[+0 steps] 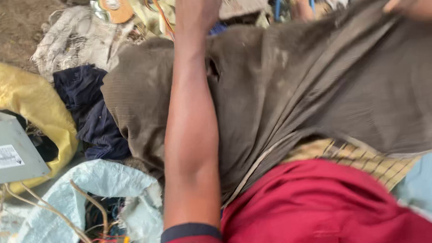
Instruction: The person dismantles a computer power supply unit using a screwdriver and pliers. They remove screws, cut wires, and separate the metal casing from the internal circuit board and components.
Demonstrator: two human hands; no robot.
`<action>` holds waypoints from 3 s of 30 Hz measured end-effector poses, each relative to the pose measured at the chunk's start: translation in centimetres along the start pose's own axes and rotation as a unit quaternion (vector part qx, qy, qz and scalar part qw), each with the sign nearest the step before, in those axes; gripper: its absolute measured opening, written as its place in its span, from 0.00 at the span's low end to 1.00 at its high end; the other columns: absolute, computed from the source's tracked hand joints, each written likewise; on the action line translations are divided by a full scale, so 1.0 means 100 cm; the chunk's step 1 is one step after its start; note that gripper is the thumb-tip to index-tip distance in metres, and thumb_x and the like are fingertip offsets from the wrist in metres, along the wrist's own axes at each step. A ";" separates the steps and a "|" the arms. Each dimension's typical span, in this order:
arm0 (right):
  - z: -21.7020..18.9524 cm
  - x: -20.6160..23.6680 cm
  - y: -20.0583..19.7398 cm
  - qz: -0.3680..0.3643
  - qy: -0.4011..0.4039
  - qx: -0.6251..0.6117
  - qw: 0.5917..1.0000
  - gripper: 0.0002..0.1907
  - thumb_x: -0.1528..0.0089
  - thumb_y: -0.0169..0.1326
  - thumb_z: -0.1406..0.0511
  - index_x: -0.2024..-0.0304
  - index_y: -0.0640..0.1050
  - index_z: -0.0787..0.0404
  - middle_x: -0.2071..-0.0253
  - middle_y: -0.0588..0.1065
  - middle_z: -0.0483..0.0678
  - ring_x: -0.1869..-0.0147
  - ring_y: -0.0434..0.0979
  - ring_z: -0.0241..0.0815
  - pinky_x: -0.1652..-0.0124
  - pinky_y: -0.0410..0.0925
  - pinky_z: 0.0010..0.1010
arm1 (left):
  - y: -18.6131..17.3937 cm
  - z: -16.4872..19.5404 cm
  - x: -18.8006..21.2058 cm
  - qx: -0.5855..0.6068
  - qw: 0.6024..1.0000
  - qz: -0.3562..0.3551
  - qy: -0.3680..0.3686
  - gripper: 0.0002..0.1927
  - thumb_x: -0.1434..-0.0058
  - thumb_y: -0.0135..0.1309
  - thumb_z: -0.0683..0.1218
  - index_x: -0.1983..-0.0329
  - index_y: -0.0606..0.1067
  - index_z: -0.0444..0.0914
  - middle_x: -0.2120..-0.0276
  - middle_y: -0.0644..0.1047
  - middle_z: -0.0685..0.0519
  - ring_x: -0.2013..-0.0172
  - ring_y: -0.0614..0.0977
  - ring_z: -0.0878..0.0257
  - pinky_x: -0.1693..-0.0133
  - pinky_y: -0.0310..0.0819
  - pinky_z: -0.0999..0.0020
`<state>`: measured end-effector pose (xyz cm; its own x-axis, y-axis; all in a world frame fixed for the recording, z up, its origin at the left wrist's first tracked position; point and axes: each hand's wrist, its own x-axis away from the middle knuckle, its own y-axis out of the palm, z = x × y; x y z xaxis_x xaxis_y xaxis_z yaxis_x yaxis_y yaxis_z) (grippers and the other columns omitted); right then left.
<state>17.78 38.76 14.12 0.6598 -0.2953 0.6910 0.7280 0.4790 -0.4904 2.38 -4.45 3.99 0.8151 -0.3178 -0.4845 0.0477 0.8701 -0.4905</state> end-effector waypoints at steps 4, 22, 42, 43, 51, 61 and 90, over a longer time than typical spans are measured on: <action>-0.025 -0.034 0.081 -0.123 -0.085 -0.060 0.987 0.34 0.33 0.36 0.37 0.34 0.72 0.43 0.32 0.69 0.54 0.28 0.67 0.57 0.33 0.60 0.46 | -0.025 0.006 -0.001 -0.051 0.996 -0.071 -0.023 0.14 0.44 0.54 0.40 0.55 0.81 0.40 0.66 0.80 0.39 0.62 0.82 0.38 0.61 0.74 0.45; -0.120 -0.146 -0.045 0.370 -0.017 -0.514 0.774 0.10 0.32 0.66 0.61 0.60 0.82 0.61 0.62 0.80 0.53 0.62 0.81 0.46 0.59 0.72 0.39 | -0.001 0.034 -0.029 -0.147 0.807 -0.477 -0.315 0.42 0.44 0.51 0.77 0.53 0.79 0.34 0.61 0.83 0.39 0.57 0.85 0.44 0.55 0.78 0.48; -0.053 -0.142 0.061 0.342 -0.068 -0.305 0.886 0.31 0.44 0.60 0.72 0.37 0.73 0.57 0.32 0.66 0.56 0.21 0.60 0.61 0.25 0.56 0.57 | 0.026 0.005 -0.018 -0.116 0.837 -0.361 -0.395 0.50 0.45 0.63 0.64 0.32 0.60 0.26 0.65 0.83 0.37 0.61 0.86 0.46 0.55 0.80 0.51; -0.049 -0.144 0.064 0.336 -0.078 -0.299 0.889 0.30 0.44 0.61 0.71 0.38 0.73 0.58 0.34 0.66 0.57 0.23 0.61 0.61 0.26 0.57 0.56 | 0.032 -0.003 -0.011 -0.095 0.862 -0.337 -0.367 0.47 0.46 0.64 0.60 0.33 0.62 0.27 0.63 0.82 0.36 0.58 0.86 0.44 0.53 0.78 0.50; -0.048 -0.111 0.057 0.380 -0.040 -0.400 0.833 0.22 0.34 0.61 0.71 0.38 0.70 0.66 0.35 0.64 0.63 0.31 0.66 0.62 0.35 0.63 0.51 | 0.053 -0.023 0.002 -0.065 0.890 -0.365 -0.266 0.30 0.40 0.66 0.56 0.41 0.73 0.35 0.54 0.80 0.33 0.50 0.81 0.39 0.48 0.75 0.48; -0.089 -0.063 0.025 0.396 0.066 -0.390 0.829 0.26 0.33 0.64 0.63 0.39 0.69 0.68 0.40 0.68 0.63 0.39 0.73 0.65 0.43 0.69 0.51 | 0.037 0.024 -0.019 -0.082 0.902 -0.275 -0.322 0.38 0.39 0.64 0.54 0.36 0.59 0.32 0.66 0.80 0.37 0.63 0.83 0.40 0.61 0.75 0.47; -0.072 0.020 -0.112 0.158 -0.206 -0.934 0.244 0.34 0.38 0.57 0.71 0.30 0.62 0.54 0.43 0.73 0.51 0.47 0.78 0.43 0.72 0.68 0.23 | -0.068 0.081 -0.071 -0.110 0.975 -0.124 0.146 0.26 0.42 0.57 0.42 0.40 0.67 0.35 0.61 0.78 0.43 0.64 0.80 0.49 0.64 0.75 0.57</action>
<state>12.27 26.84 17.12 0.9434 -0.1955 0.2679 -0.2796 -0.9033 0.3254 0.95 -5.05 16.69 0.5934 -0.6301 -0.5008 0.0712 0.6609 -0.7471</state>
